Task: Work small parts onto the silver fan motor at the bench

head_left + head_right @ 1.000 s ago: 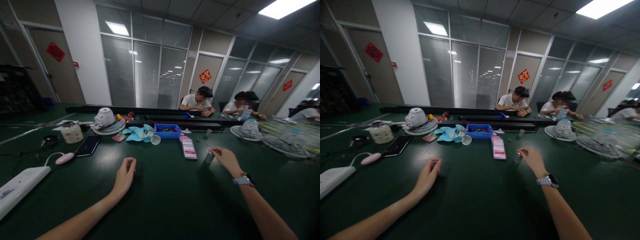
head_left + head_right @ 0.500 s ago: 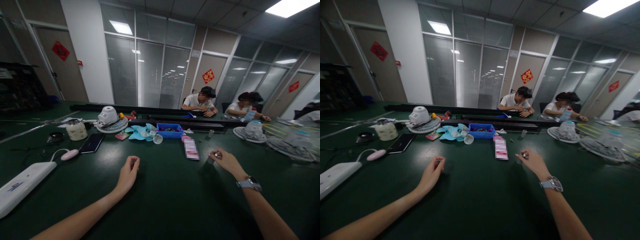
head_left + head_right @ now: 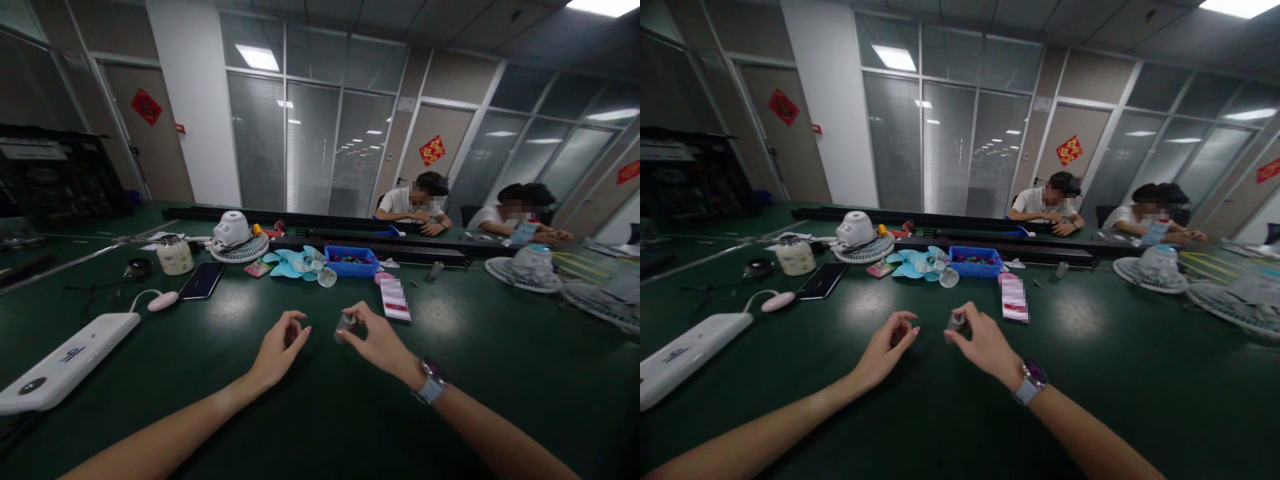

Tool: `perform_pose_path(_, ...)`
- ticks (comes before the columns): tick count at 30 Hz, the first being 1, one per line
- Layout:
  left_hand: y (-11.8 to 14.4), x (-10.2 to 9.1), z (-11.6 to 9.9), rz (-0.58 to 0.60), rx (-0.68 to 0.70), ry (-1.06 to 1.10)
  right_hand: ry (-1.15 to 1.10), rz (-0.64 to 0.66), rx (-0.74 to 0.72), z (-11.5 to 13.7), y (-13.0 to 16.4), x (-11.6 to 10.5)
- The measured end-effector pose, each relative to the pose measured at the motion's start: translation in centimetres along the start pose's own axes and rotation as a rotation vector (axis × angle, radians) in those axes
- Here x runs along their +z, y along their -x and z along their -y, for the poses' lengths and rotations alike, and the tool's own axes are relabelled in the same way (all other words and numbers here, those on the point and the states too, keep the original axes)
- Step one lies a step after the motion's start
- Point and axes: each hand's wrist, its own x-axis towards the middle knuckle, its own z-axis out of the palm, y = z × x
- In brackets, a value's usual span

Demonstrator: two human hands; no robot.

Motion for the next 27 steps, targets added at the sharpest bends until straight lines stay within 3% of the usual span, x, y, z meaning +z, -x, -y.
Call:
perform_pose_path(3,0.4,0.0,-0.5,0.075,0.106,-0.042,-0.002,0.070,-0.071,1.7,-0.1,3.3)
perform_pose_path(7,0.1,0.1,-0.8,0.144,0.187,-0.069,0.007,0.056,-0.084,1.0,0.4,5.2)
perform_pose_path(21,-2.2,0.4,-2.8,0.054,0.187,-0.151,0.022,0.019,-0.079,0.4,0.7,6.0)
perform_pose_path(25,-2.7,-0.4,-1.6,-0.095,0.146,-0.153,0.039,0.025,-0.063,0.5,0.8,5.9)
perform_pose_path(27,-2.6,-0.8,-0.4,-0.101,0.094,-0.201,0.045,0.030,-0.062,0.5,0.8,5.9)
